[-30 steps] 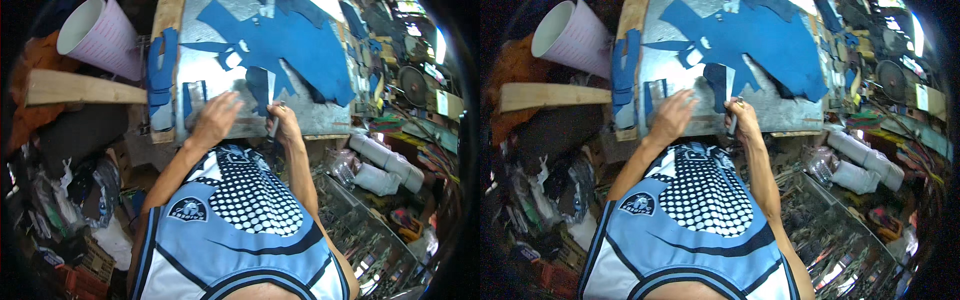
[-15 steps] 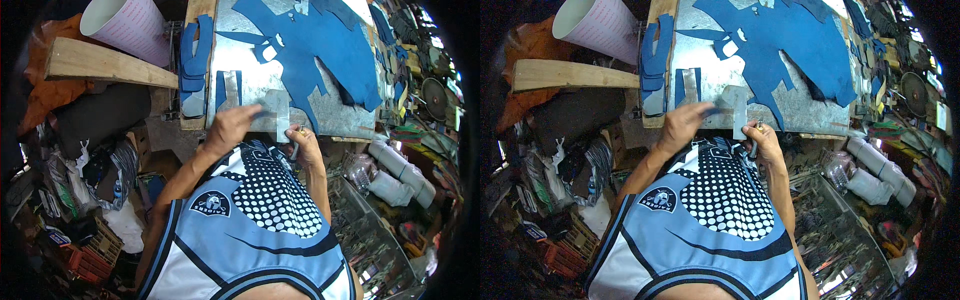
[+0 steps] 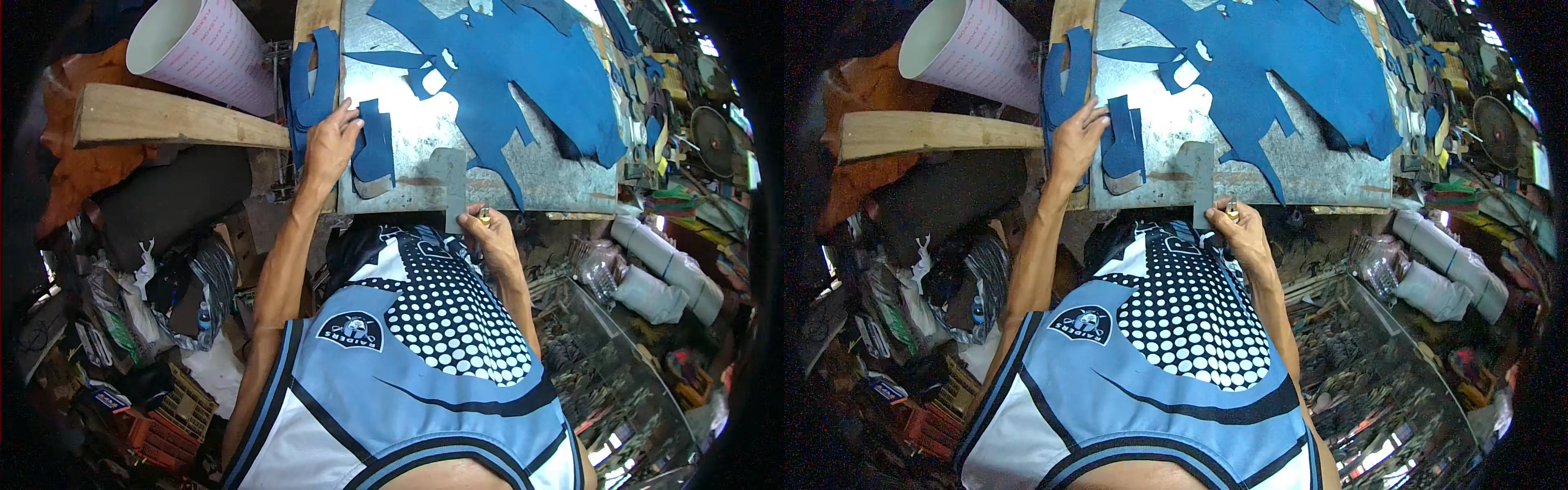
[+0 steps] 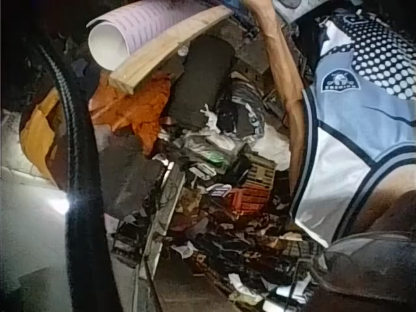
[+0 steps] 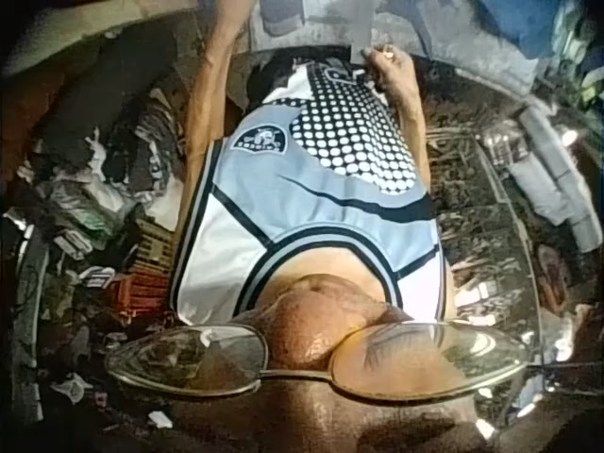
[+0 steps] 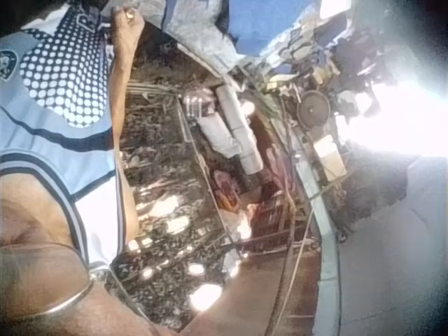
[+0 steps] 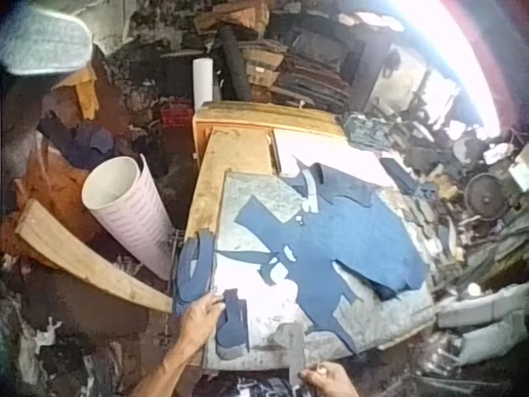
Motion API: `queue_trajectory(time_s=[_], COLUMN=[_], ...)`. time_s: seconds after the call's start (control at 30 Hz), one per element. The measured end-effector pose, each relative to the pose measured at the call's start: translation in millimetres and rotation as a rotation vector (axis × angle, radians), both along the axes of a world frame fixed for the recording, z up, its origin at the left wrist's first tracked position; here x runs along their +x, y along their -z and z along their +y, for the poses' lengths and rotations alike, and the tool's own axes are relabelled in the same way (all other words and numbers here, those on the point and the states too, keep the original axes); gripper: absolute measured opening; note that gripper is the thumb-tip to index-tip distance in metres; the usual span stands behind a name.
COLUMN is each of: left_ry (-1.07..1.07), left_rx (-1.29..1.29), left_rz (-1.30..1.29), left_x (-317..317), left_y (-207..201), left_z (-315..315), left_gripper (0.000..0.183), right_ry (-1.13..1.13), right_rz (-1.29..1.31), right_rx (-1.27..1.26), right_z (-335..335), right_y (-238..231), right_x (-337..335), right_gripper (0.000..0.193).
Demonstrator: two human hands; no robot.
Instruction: Cutting out shoe components from blue material using templates and a hand knife.
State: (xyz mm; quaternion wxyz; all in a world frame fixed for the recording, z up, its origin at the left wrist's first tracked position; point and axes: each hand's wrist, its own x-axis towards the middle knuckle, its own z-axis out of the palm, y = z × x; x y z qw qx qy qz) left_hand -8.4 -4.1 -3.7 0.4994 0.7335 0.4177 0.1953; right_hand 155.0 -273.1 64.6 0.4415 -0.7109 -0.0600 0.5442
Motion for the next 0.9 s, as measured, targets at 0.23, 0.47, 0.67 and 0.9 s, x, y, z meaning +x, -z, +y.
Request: queue_trajectory(time_s=[0.23, 0.47, 0.67, 0.9], left_ry=[-0.061, 0.559, 1.077, 1.132], left_rx=[-0.117, -0.215, -0.617, -0.536], left_rz=[0.076, -0.284, -1.618, -1.502], left_x=[-27, -3, 80, 97], left_y=[-47, -105, -268, -294], left_z=[-37, -118, -207, -274], left_gripper=[0.039, 0.022, 0.017, 0.017], right_ry=[-0.012, -0.055, 0.067, 0.164], right_rz=[-0.052, -0.013, -0.118, -0.087], right_rx=[-0.021, 0.058, 0.025, 0.066], right_z=[2, 2, -5, -19], right_y=[-6, 10, 39, 27], right_x=[3, 7, 14, 5], right_gripper=[0.016, 0.014, 0.020, 0.020])
